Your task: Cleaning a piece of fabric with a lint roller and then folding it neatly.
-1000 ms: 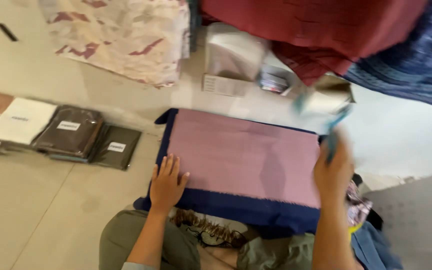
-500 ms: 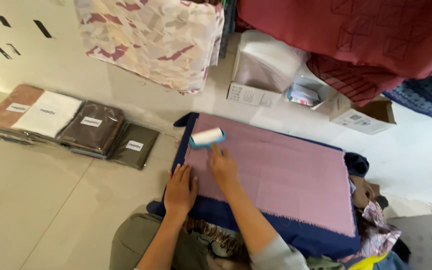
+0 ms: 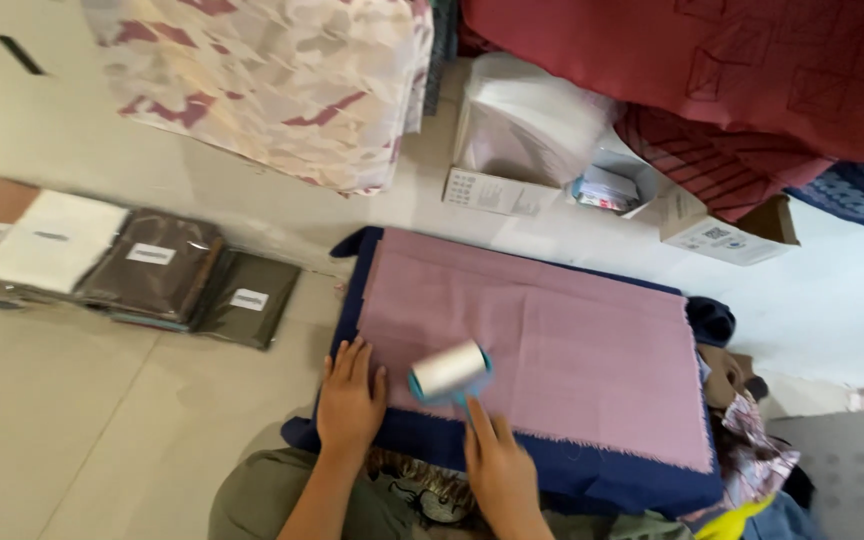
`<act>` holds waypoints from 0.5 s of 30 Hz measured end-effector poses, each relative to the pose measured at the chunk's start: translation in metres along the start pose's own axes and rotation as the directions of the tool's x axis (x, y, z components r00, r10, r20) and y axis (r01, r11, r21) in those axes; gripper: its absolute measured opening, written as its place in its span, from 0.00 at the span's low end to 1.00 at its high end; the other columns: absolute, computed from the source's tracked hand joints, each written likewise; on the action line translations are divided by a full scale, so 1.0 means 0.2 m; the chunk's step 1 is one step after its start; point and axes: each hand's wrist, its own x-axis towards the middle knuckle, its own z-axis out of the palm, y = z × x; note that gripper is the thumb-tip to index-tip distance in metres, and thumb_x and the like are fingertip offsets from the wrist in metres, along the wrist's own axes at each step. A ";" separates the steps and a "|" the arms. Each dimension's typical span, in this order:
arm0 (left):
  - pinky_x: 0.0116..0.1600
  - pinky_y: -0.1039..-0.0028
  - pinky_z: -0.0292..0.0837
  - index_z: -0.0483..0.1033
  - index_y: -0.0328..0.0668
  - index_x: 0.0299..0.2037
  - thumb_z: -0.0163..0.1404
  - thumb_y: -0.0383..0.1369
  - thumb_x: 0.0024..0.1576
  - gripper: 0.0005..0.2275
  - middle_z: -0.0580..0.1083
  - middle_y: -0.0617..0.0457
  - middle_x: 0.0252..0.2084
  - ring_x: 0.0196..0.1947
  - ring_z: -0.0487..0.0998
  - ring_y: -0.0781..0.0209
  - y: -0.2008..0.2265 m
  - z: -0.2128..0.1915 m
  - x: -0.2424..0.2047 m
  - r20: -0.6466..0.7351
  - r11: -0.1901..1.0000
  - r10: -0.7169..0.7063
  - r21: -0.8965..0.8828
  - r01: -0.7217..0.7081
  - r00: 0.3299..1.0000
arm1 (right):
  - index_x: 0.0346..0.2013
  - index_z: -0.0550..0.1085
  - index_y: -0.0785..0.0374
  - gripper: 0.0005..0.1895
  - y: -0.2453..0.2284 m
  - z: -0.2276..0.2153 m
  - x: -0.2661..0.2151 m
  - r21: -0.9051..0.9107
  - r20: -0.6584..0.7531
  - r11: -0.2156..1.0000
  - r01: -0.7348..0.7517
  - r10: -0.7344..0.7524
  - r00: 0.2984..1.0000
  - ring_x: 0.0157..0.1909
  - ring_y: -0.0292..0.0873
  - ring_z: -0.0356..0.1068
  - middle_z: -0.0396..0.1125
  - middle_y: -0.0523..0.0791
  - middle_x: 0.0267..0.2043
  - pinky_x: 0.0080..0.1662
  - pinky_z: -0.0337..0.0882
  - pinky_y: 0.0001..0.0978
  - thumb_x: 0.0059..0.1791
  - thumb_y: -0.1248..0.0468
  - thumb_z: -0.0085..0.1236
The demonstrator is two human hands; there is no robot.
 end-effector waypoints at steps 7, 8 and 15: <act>0.75 0.49 0.55 0.71 0.34 0.64 0.44 0.42 0.65 0.22 0.68 0.42 0.68 0.71 0.65 0.42 -0.01 0.02 -0.01 -0.008 1.000 0.000 0.009 0.000 1.000 | 0.67 0.62 0.29 0.26 0.15 -0.09 -0.15 -0.186 0.095 0.941 -0.282 0.303 0.948 0.23 0.59 0.73 0.62 0.42 0.40 0.24 0.72 0.58 0.53 0.48 0.45; 0.74 0.48 0.56 0.71 0.34 0.63 0.45 0.41 0.65 0.22 0.68 0.41 0.68 0.71 0.65 0.41 -0.01 0.02 -0.01 -0.016 1.000 0.013 0.006 -0.013 1.000 | 0.68 0.61 0.35 0.28 0.16 -0.07 -0.06 -0.162 0.026 0.966 -0.199 0.206 0.978 0.23 0.60 0.73 0.62 0.46 0.55 0.21 0.71 0.54 0.52 0.53 0.47; 0.78 0.53 0.45 0.66 0.37 0.68 0.42 0.43 0.65 0.24 0.63 0.46 0.72 0.75 0.57 0.47 0.00 -0.01 0.00 0.139 0.997 -0.081 0.014 0.079 0.987 | 0.73 0.54 0.50 0.31 0.11 0.28 0.84 -0.015 0.075 0.979 -0.204 0.205 0.976 0.37 0.72 0.72 0.63 0.55 0.51 0.34 0.70 0.68 0.53 0.60 0.42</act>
